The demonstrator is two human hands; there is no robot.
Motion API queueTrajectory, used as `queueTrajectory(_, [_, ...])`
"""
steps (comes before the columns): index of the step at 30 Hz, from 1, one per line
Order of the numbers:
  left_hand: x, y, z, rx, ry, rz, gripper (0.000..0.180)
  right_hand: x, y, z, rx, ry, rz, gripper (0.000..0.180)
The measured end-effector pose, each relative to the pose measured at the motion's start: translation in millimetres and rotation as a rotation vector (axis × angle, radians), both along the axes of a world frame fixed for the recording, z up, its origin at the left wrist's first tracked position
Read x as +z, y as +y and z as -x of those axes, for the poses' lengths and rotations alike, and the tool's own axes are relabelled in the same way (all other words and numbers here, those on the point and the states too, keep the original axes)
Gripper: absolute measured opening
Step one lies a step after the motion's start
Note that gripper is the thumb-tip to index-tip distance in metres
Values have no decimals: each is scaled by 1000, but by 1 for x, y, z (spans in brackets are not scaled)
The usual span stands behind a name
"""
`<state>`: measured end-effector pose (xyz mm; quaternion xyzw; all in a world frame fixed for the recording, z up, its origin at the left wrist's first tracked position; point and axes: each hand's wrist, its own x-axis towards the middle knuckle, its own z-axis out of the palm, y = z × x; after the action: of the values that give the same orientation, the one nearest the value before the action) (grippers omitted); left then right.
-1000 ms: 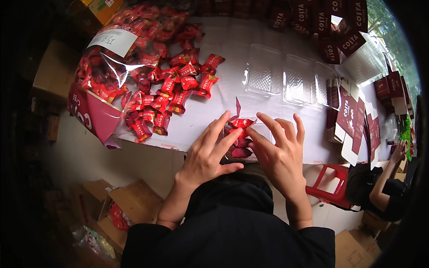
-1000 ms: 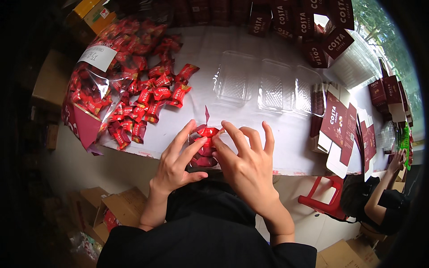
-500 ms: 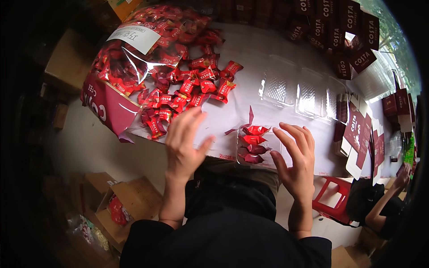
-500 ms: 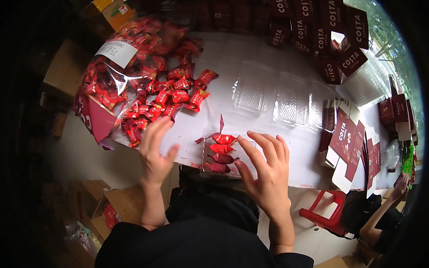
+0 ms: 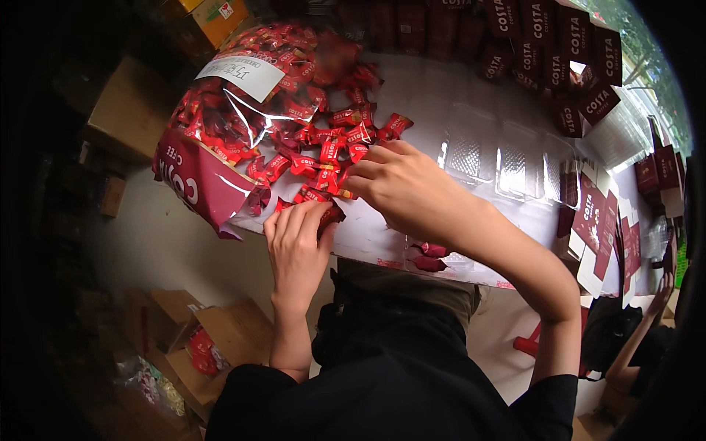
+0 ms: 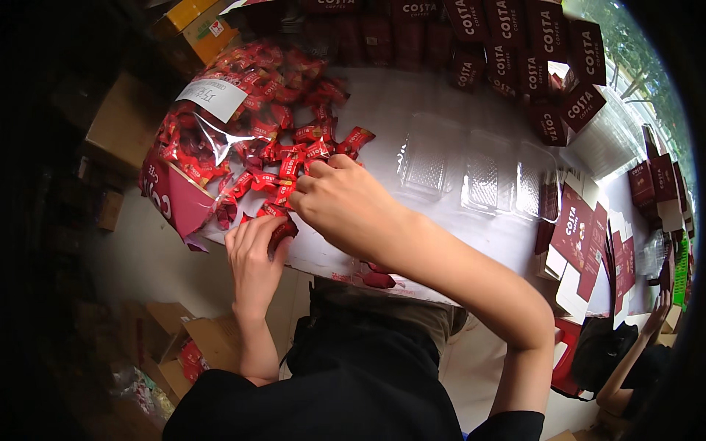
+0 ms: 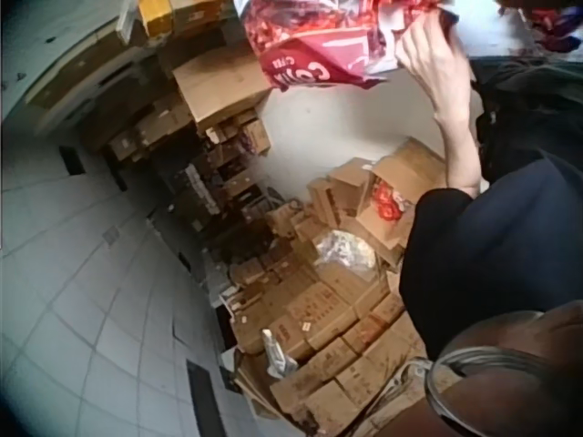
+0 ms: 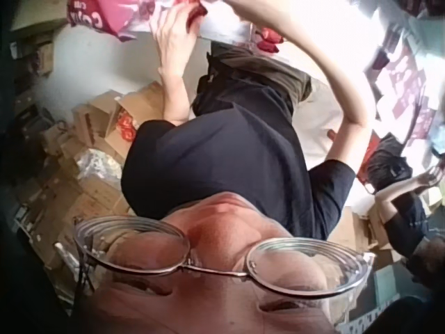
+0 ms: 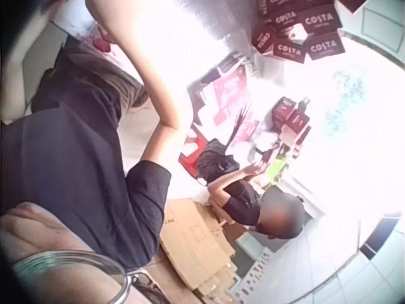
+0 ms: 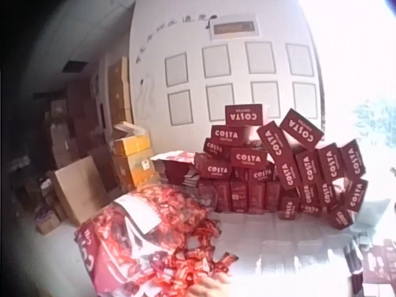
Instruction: The person folds flat Costa Coffee boxes into small rectangular containers and stacks them. Then the person separates clear plastic trays and places red-wrapped candies into the trays. The person works at a table with a coworker visible in the background.
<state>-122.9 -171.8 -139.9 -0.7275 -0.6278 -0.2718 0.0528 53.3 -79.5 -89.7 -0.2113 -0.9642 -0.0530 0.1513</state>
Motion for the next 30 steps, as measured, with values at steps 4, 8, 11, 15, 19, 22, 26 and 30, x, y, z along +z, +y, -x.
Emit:
queueTrajectory(4, [10, -4, 4, -8, -202, -67, 26, -32, 25, 26, 75, -57, -41, 12])
queueTrajectory(8, [8, -4, 11, 36, -334, -82, 24, -32, 31, 29, 83, -237, -21, 20])
queueTrajectory(11, [4, -8, 12, -14, -360, -12, 24, -20, 32, 21, 60, -129, 101, 15])
queueTrajectory(15, [2, -13, 13, -148, -286, 112, 22, -18, 41, 25, 87, 0, 100, 17])
queueTrajectory(19, [7, -13, 18, -268, -266, 114, 28, -22, 46, 41, 164, -125, 0, 28])
queueTrajectory(22, [9, -9, 25, -301, -276, 65, 32, -32, 48, 47, 169, -115, -20, 27])
queueTrajectory(26, [7, 8, 29, -270, -245, 50, 33, -25, 45, 48, 92, -93, 23, 22])
queueTrajectory(30, [0, 22, 25, -316, -116, 65, 30, -24, 50, 41, -1, -70, 107, 19])
